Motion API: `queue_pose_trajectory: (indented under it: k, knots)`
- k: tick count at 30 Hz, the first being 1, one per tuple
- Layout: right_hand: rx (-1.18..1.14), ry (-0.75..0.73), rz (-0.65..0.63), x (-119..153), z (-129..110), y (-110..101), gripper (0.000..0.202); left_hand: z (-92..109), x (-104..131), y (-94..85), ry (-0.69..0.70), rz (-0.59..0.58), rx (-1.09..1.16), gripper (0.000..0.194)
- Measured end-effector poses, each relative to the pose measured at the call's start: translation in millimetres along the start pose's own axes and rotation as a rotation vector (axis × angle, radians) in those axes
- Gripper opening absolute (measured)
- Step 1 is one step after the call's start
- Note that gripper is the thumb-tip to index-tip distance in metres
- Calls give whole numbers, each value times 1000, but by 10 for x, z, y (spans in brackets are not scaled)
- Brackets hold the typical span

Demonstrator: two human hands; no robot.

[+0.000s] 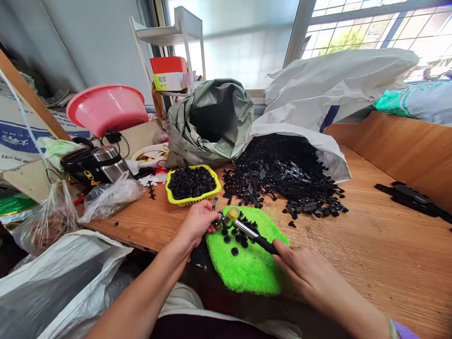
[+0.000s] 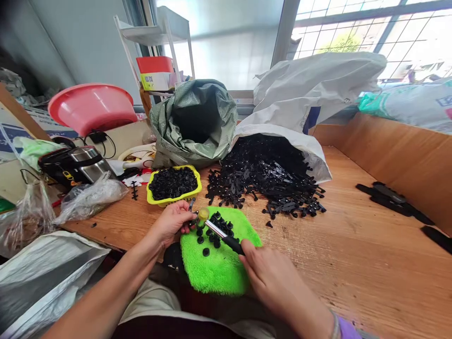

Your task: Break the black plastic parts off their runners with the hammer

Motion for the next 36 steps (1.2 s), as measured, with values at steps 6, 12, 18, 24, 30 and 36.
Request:
queue_pose_trajectory:
  k: [6,12,18,24,30,36]
  knots:
    - [28,-28,31,-51,-34,-35,32,11,4,-9,37,32,25,22]
    - [40,-22,14,-64,-30,-51,30,-32,8,2,42,35,26,23]
    - [78,8,-62,-61,-21,47,29,-48,-7,-42,35,24,51,24]
    - [-207,185,225,147,205,-214,35,-91,216,-251,17,-61,42,33]
    - [-252,244,265,374,337,-256,33,-143,459,-258,83,-229,-214,36]
    - [-200,235,282,461,342,-201,41,-72,454,-241,228,-223,-367,34]
Point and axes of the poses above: each hand's wrist, its own x-axis away from the middle knuckle, its own y-axis out of the palm, z = x × y, the point moved 6 cm from there along -x, towards the middle knuckle, and after that the axes turned 11 degrees about z, right-handed, at the moved point
